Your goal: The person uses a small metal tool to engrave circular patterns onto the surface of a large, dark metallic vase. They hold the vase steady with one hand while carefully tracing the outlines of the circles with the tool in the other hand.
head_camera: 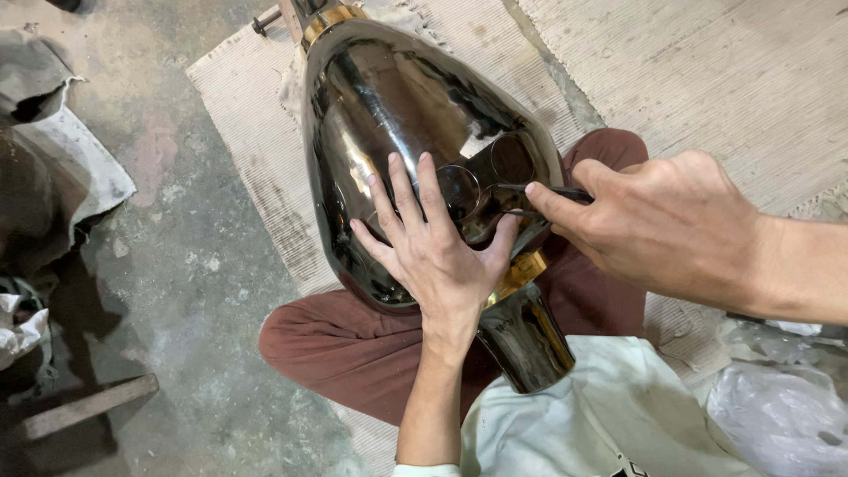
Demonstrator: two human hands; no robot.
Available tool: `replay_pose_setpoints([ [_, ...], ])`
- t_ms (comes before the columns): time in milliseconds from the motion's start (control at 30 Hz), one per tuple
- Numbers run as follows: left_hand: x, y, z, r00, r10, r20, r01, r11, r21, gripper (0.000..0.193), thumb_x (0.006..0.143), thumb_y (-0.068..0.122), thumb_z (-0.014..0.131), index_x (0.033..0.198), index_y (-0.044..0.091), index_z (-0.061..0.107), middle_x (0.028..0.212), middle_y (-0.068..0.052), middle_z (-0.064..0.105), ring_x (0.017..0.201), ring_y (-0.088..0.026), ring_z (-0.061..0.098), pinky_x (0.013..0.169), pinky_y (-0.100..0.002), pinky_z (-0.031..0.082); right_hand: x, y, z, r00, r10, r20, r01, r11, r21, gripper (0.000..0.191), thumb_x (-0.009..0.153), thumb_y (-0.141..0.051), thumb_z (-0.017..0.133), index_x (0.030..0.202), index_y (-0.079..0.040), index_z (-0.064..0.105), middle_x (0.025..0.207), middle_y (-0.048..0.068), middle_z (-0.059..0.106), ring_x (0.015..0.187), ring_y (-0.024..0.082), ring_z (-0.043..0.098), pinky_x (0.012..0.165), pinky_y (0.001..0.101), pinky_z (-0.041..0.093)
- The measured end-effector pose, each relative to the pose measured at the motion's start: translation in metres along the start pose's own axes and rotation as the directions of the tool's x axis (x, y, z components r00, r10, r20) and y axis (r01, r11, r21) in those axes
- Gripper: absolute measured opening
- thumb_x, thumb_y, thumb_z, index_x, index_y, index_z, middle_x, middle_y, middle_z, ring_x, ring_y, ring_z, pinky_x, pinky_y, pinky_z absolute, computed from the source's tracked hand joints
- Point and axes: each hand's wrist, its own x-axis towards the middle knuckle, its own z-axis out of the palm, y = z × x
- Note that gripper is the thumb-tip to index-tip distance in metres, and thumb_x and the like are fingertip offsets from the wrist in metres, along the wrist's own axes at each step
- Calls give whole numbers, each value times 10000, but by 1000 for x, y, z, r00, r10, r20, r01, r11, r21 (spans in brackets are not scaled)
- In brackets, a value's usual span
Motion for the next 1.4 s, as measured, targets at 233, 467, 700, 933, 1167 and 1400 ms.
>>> replay_pose_setpoints([
  [233,-25,-8,-12,1000,3,-12,-3,1000,-1,1158,586,479,939,1527,70,402,1608,-200,365,1511,-447,287,1139,-791,172,-14,-23,0,999,1,-38,0,1000,13,439,897,-354,641,1296,-200,738,686,48,671,298,87,524,228,263,390],
  [467,-36,-12,-21,1000,8,-13,-8,1000,-2,1154,590,484,935,1526,70,401,1612,-197,358,1517,-441,279,1142,-788,164,-21,-36,-3,1000,-11,3,11,1000,1,479,872,-310,657,1334,-198,716,722,32,647,339,86,549,252,263,407],
  [700,-29,-7,-17,1000,-1,-3,1,1000,9,1154,586,487,938,1523,74,407,1614,-189,357,1516,-439,282,1148,-775,168,-16,-28,-1,999,-37,9,38,998,-60,520,828,-257,677,1343,-198,713,696,-9,593,371,65,532,287,252,421],
  [933,-11,-38,-45,983,109,148,-107,994,-21,1123,631,609,876,1531,120,415,1633,-188,339,1516,-377,312,1166,-734,190,4,-21,1,902,-431,35,406,816,-411,383,944,-199,645,1320,-133,675,698,62,573,360,25,406,282,192,329],
  [1167,-8,-56,-44,977,180,114,-174,983,-57,1086,624,593,861,1521,125,465,1633,-197,339,1530,-410,286,1185,-704,185,44,-25,-16,618,-593,515,786,488,-381,297,1034,-196,502,1145,4,692,638,34,476,397,44,409,304,216,318],
  [1400,-10,-47,-46,980,157,122,-147,985,-87,1076,579,503,878,1505,132,474,1634,-199,336,1526,-408,291,1182,-701,170,44,-15,-12,637,-609,473,771,495,-400,459,1104,-233,389,1064,93,710,595,29,424,418,61,425,310,227,323],
])
